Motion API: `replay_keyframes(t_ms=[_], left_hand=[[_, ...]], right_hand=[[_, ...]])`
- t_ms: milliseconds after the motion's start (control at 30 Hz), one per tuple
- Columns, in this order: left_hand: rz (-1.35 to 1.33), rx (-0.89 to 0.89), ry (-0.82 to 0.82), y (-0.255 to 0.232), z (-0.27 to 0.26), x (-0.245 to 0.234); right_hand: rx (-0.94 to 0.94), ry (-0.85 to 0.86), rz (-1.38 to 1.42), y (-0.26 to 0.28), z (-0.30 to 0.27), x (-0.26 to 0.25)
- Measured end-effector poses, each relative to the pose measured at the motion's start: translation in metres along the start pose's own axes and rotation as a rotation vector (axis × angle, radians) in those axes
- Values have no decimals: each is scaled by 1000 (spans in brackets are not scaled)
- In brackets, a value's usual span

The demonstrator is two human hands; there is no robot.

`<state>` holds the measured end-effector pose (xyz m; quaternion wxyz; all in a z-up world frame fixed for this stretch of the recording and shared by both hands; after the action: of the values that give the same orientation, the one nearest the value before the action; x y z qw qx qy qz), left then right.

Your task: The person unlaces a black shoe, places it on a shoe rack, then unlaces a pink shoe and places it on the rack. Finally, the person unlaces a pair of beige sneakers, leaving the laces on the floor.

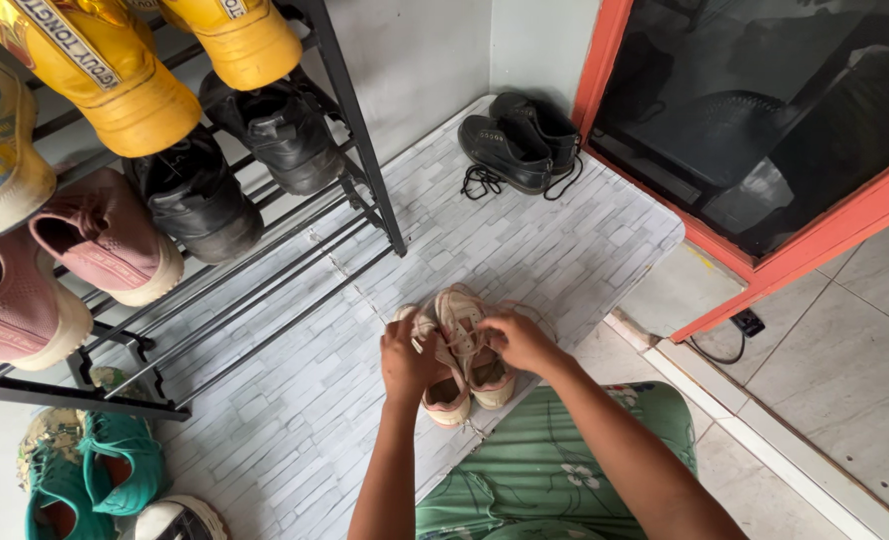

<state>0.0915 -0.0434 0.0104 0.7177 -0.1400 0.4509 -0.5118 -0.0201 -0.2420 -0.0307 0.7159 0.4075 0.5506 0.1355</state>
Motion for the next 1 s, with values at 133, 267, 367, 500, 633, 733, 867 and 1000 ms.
replay_keyframes(t_ms=[133,267,367,500,633,733,867,1000], left_hand=[[-133,91,220,-15,0,12],[-133,106,347,-21,-12,21],[-144,119,354,-17,-18,28],[-230,10,361,-9,-6,35],[-325,41,413,-19,2,30],[-356,110,389,-28,5,35],[-363,-20,357,-21,5,57],[-576,-288,256,0,3,69]], right_hand=[[-166,-82,20,9,-3,6],[-144,-64,-42,2,-2,10],[-208,-123,-21,-1,0,3],[-209,-215,56,1,8,-12],[-143,-225,192,14,21,-25],[-74,-275,210,24,29,-45],[-1,-334,293,29,36,-78],[-55,-481,254,22,36,-110]])
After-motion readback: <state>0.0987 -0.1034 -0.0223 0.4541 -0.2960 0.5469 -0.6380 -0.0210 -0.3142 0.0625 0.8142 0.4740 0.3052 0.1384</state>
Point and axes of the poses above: each hand's wrist, its own z-axis towards the middle knuckle, its own x-axis out of the palm, y = z × x, the point moved 4 cm from there along z, towards the middle knuckle, and after that the axes turned 9 degrees about -y, right-handed, at the moved point
